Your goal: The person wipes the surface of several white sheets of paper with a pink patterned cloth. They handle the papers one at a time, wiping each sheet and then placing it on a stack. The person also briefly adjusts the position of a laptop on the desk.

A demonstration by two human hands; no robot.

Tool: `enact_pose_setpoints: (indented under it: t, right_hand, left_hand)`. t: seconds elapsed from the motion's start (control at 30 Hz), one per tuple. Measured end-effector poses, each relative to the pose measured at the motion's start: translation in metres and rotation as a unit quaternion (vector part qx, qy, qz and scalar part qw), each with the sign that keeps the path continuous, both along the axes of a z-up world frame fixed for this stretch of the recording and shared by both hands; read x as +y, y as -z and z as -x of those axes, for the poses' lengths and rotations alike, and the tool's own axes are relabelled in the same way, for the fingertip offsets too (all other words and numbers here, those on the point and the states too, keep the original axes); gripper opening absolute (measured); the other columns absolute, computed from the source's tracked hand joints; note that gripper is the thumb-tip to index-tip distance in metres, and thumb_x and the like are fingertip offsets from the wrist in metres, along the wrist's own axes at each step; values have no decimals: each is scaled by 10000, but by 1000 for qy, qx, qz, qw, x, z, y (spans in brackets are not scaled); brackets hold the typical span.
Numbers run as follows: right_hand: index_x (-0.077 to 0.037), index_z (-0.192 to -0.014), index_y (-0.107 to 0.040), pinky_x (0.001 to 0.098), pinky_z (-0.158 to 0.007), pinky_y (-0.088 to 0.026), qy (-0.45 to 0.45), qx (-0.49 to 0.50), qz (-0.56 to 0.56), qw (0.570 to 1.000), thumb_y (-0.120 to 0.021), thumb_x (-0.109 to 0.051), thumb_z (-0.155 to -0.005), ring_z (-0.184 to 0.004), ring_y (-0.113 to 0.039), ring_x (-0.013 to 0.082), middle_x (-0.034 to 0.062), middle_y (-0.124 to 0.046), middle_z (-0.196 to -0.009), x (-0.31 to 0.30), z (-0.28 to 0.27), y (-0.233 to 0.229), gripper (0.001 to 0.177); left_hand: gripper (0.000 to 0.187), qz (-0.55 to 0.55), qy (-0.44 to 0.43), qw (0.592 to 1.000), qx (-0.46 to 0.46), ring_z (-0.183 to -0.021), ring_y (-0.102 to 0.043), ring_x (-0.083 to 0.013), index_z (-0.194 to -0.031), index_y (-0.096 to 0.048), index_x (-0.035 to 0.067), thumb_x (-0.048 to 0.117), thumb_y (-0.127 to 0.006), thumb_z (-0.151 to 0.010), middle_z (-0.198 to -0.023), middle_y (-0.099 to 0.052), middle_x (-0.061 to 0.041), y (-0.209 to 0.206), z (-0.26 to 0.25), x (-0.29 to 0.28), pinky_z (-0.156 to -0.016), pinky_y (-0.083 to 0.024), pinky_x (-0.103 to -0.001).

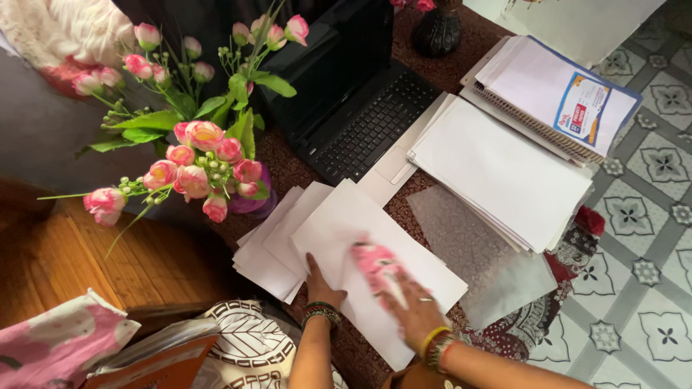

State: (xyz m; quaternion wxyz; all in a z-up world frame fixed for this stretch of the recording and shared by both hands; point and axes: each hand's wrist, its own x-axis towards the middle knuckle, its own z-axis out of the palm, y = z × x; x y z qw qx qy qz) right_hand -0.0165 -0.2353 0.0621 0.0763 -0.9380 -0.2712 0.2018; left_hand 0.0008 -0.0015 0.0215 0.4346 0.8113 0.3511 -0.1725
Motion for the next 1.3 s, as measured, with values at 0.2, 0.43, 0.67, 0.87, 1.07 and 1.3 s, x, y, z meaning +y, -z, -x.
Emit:
enact_pose_setpoints:
  t: [0.2, 0.43, 0.67, 0.87, 1.07, 1.3]
  right_hand:
    - [-294, -1556, -350, 539, -1230, -205, -101, 81, 25, 991, -729, -191, -851, -1543, -158, 343, 124, -38, -1702, 90, -71, -18, 807]
    - [-352, -1508, -418, 552, -1205, -210, -33, -47, -15, 998, -624, -123, -961, -1512, -213, 325, 57, -102, -1688, 44, -110, -21, 628]
    - [-338, -1582, -254, 415, -1209, -324, 58, 129, 33, 989, -739, -151, -857, -1522, -213, 362, 104, 21, -1721, -1, -18, -54, 892]
    - [-343, -1580, -318, 425, -1049, -546, 124, 144, -179, 965, -686, -339, -841, -1218, -630, 379, 144, -69, -1729, 13, -32, -109, 824]
    - [-224, -1493, -425, 499, -989, -488, 84, -68, -271, 957, -866, -272, -634, -1234, -514, 510, 236, -208, -1626, 13, -40, -143, 967]
    - [-155, -1476, -539, 446, -826, -563, 112, 42, -541, 833, -835, -82, -671, -998, -663, 363, 248, -613, -1260, -4, -97, -143, 861]
  left_hand:
    - [966, 34, -3, 999, -29, -1393, -507, -399, -1632, -32, 233, 230, -604, -854, -1548, -422, -248, -8, -6, -2, -1147, -448, -430]
    - [1153, -19, 15, 999, -28, -1373, -503, -399, -1633, 43, 293, 68, -683, -767, -1516, -403, -258, 25, 3, 3, -1138, -459, -414]
    - [1374, -55, 6, 998, -32, -1354, -498, -399, -1635, 118, 353, -94, -762, -680, -1484, -384, -267, 21, 1, -11, -1130, -471, -397]
    - [1264, -43, -57, 969, -236, -1411, -432, -400, -1610, 62, 211, 36, -830, -733, -1550, -353, -300, -37, -17, -52, -1145, -393, -404]
    - [1289, -20, -95, 932, -351, -1458, -382, -367, -1591, 148, 83, 128, -785, -703, -1650, -175, -268, -99, -45, -64, -1155, -375, -373]
    - [1109, 342, -299, 807, -376, -1420, -360, -579, -1732, 63, 221, 319, -669, -905, -1676, -310, -296, -117, -52, -52, -1051, -372, -640]
